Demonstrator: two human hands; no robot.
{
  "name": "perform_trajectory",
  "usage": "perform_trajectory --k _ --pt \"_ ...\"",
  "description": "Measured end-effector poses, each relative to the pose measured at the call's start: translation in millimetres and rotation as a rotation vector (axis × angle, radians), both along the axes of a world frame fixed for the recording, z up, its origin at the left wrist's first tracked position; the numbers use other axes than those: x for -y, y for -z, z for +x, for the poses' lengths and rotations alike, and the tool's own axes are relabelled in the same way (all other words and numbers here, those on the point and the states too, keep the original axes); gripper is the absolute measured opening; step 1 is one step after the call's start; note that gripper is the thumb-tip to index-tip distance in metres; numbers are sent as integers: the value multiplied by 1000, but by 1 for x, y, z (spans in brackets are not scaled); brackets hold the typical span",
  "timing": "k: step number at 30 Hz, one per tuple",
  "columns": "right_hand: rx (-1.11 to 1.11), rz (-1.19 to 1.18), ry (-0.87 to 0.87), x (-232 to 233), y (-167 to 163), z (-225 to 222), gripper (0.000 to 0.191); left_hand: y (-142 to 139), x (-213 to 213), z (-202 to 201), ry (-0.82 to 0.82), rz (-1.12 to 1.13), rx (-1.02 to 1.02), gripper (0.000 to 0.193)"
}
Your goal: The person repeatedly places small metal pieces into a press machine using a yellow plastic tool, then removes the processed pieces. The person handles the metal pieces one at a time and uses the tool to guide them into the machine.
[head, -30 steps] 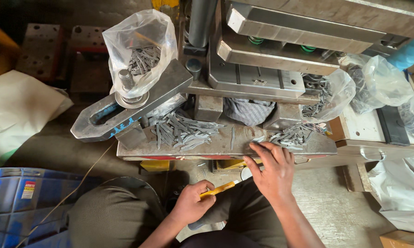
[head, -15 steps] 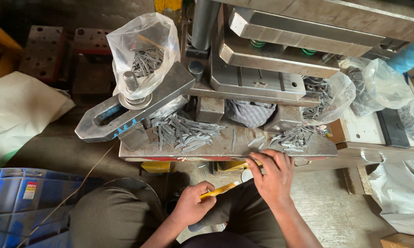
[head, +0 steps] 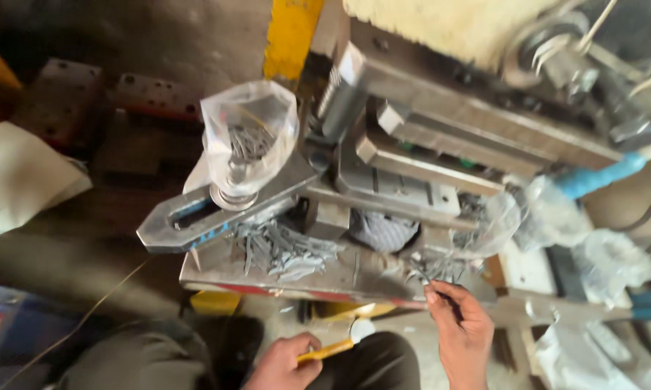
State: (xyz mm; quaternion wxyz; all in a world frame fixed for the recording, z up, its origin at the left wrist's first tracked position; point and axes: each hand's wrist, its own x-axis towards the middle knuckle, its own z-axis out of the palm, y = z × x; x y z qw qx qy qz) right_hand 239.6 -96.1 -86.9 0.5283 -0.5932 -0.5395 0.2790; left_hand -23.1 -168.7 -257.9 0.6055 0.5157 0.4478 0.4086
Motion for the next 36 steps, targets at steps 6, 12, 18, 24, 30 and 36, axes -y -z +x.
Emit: perform_trajectory --k 6,12,18,24,30,36 --pt "372 265 -133 -32 -64 -32 38 15 -8 -2 67 35 140 17" --pt "948 448 -96 -80 -101 -81 64 5 -4 -13 79 20 108 17" --pt "1174 343 -68 -107 -92 -94 76 -20 0 -24 34 101 -49 21" --pt "1239 395 -83 -115 -84 -92 72 -40 5 -29 55 94 5 19" --pt "1232 471 -96 -109 -84 -94 66 -51 6 -34 101 69 38 19" --pt "1176 540 -66 -92 -79 -93 62 -49 3 -36 95 76 43 18"
